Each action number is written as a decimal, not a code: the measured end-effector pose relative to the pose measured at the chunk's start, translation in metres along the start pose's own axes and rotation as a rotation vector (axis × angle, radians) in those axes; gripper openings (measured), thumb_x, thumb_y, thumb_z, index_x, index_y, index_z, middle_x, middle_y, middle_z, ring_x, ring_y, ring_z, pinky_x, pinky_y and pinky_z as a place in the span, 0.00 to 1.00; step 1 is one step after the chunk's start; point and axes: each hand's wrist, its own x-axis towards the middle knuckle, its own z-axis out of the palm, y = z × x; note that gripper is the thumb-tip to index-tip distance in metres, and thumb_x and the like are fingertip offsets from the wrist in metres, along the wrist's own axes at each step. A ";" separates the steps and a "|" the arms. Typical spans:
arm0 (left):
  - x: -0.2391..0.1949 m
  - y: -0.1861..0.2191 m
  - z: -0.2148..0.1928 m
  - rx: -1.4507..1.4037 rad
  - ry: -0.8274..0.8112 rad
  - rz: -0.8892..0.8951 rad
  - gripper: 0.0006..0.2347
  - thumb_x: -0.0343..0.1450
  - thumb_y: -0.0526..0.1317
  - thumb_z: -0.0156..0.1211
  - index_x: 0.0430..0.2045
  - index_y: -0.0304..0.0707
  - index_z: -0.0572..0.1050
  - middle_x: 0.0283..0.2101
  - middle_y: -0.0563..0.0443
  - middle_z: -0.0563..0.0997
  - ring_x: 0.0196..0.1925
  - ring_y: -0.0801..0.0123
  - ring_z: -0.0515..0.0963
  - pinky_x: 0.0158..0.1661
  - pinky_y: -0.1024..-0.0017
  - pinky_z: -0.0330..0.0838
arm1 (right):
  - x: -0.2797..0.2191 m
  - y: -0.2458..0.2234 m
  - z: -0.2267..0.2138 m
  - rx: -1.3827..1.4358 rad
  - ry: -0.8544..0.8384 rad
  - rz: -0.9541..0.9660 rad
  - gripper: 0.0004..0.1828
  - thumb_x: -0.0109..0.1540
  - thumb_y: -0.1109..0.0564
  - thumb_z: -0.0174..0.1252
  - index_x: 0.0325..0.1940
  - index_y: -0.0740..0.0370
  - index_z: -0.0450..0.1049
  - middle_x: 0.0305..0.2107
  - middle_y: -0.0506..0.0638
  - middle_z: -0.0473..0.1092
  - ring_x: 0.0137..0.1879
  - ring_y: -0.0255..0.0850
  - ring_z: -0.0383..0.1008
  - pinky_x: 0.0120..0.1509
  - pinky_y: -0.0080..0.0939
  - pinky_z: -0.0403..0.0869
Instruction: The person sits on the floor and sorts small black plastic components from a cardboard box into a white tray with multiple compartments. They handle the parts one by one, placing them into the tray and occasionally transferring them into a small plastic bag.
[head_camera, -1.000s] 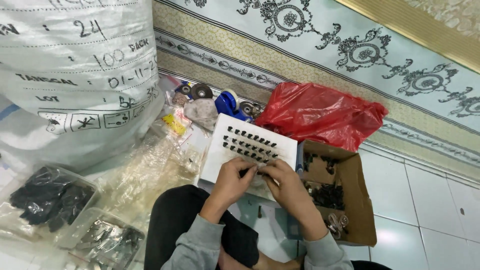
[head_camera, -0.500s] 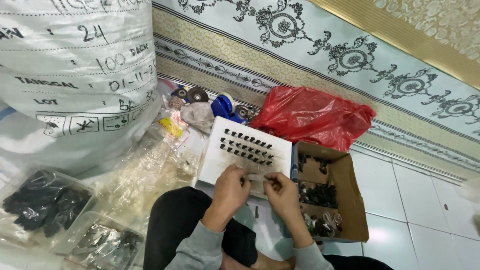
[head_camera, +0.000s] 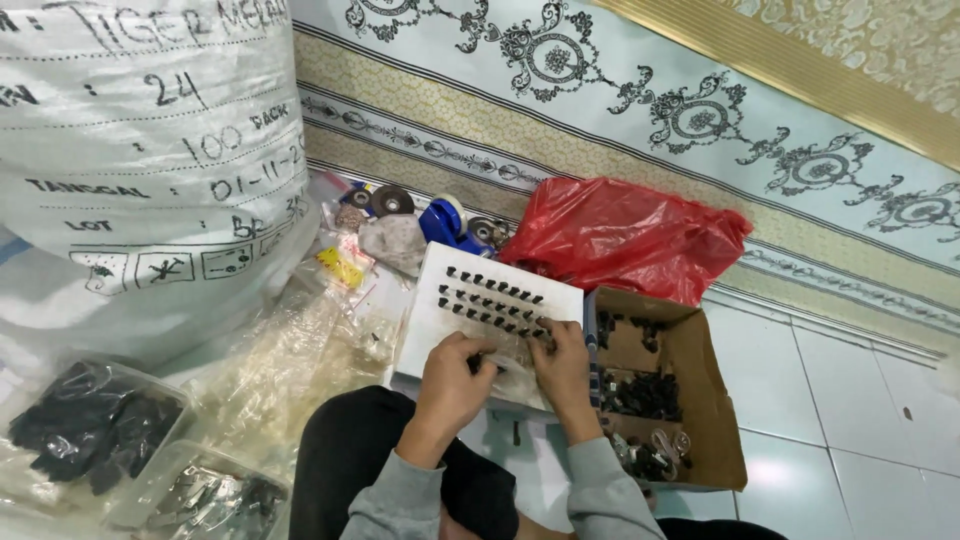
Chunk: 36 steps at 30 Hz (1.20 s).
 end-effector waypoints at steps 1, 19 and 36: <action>0.000 0.000 0.000 0.000 0.004 -0.003 0.12 0.67 0.31 0.56 0.39 0.25 0.83 0.32 0.34 0.78 0.34 0.54 0.81 0.29 0.68 0.75 | 0.002 0.003 0.003 0.001 -0.004 -0.003 0.17 0.61 0.57 0.66 0.54 0.61 0.78 0.42 0.58 0.70 0.41 0.53 0.78 0.43 0.50 0.78; 0.005 0.003 -0.002 -0.038 -0.027 -0.037 0.12 0.68 0.31 0.54 0.41 0.23 0.81 0.34 0.34 0.78 0.38 0.54 0.81 0.33 0.67 0.77 | 0.050 0.031 0.006 -0.017 -0.074 0.079 0.12 0.61 0.58 0.64 0.49 0.60 0.80 0.33 0.56 0.74 0.40 0.51 0.79 0.42 0.48 0.78; 0.009 -0.009 0.004 -0.047 -0.036 -0.031 0.12 0.69 0.33 0.58 0.41 0.28 0.83 0.33 0.35 0.79 0.37 0.58 0.81 0.32 0.69 0.77 | 0.029 -0.034 -0.055 0.469 -0.156 0.072 0.15 0.60 0.67 0.63 0.52 0.67 0.79 0.28 0.59 0.76 0.31 0.42 0.76 0.36 0.40 0.78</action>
